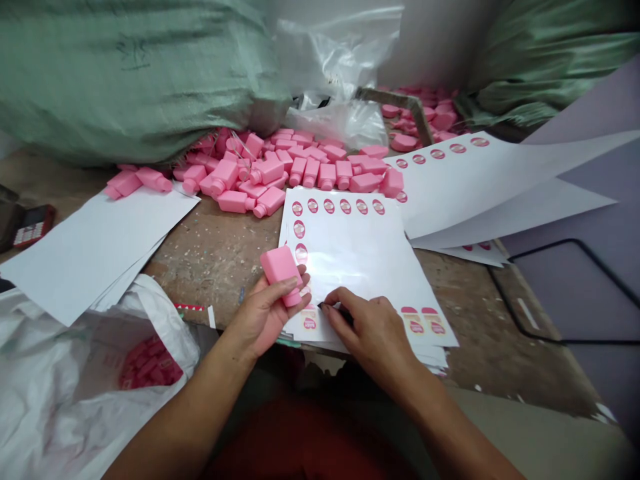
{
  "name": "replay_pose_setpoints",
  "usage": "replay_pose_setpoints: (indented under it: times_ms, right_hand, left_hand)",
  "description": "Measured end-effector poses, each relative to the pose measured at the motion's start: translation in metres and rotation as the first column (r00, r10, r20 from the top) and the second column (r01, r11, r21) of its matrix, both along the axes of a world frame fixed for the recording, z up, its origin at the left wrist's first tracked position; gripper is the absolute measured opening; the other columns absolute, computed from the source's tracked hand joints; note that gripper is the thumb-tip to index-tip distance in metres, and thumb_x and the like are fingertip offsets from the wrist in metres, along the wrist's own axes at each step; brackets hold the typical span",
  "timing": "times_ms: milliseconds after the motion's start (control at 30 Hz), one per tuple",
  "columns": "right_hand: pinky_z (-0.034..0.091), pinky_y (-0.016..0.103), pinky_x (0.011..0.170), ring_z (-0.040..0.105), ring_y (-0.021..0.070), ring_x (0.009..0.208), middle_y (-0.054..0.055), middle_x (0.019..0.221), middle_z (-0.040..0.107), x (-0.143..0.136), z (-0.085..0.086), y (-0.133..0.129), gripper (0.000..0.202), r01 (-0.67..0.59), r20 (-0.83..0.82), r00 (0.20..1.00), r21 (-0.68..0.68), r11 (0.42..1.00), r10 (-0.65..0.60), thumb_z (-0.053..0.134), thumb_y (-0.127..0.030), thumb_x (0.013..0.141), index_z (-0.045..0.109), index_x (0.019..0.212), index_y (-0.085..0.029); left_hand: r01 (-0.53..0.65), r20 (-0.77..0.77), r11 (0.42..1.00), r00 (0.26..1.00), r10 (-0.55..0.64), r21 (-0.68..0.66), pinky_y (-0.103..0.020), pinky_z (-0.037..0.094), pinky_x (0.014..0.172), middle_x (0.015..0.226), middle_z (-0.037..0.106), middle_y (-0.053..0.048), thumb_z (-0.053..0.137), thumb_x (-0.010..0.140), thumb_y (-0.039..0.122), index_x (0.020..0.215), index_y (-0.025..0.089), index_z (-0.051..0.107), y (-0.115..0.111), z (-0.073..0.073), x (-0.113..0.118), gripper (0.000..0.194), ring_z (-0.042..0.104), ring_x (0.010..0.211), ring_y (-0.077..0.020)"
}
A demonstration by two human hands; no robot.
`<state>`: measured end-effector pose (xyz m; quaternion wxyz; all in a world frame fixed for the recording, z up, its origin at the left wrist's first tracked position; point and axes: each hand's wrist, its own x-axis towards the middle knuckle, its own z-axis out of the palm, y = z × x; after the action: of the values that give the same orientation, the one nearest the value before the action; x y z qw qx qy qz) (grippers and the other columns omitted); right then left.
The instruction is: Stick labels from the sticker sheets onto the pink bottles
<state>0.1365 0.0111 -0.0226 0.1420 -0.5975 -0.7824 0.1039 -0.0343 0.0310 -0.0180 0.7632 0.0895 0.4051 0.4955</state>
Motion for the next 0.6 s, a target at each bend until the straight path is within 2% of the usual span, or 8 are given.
replay_pose_setpoints:
  times_ms: [200,367,467,600]
  right_hand:
    - [0.027,0.028,0.055,0.053,0.0176,0.051,0.000,0.062,0.068,-0.0045,0.0024,0.0018,0.017,0.030,0.032,0.999,-0.062,0.998,-0.028,0.048,-0.031,0.088,0.061,0.083,-0.023]
    - [0.028,0.027,0.054,0.056,0.0177,0.054,-0.002,0.062,0.067,-0.0021,-0.0010,0.0011,0.016,0.027,-0.051,0.998,-0.094,0.995,-0.032,0.047,-0.032,0.089,0.060,0.083,-0.024]
    - [0.030,0.028,0.057,0.055,0.0170,0.053,-0.002,0.062,0.067,-0.0006,-0.0031,-0.0003,0.016,0.008,-0.060,0.998,-0.036,0.999,-0.010,0.047,-0.032,0.089,0.060,0.084,-0.025]
    - [0.031,0.030,0.062,0.050,0.0153,0.049,-0.001,0.062,0.068,-0.0029,-0.0032,-0.0006,0.015,-0.001,0.037,0.999,0.044,0.999,0.000,0.048,-0.029,0.088,0.060,0.081,-0.023]
  left_hand:
    - [0.020,-0.003,1.000,1.000,-0.020,0.014,-0.048,0.046,0.101,0.124,0.062,-0.011,0.066,0.074,0.006,0.123,0.021,0.052,-0.0013,0.0001,-0.0005,0.053,0.054,0.122,-0.0269]
    - [0.017,0.026,1.000,1.000,-0.017,0.005,-0.045,0.046,0.103,0.125,0.062,-0.011,0.066,0.074,0.007,0.123,0.020,0.053,-0.0016,-0.0020,-0.0015,0.052,0.056,0.121,-0.0260]
    - [0.002,0.057,1.000,0.998,-0.002,-0.006,-0.044,0.045,0.103,0.125,0.062,-0.013,0.066,0.073,0.007,0.122,0.017,0.054,-0.0011,-0.0037,-0.0029,0.052,0.057,0.119,-0.0266]
    - [-0.026,0.102,1.000,0.994,0.026,-0.005,-0.040,0.045,0.104,0.121,0.064,-0.013,0.064,0.075,0.007,0.123,0.015,0.053,0.0018,-0.0047,-0.0036,0.050,0.060,0.116,-0.0251]
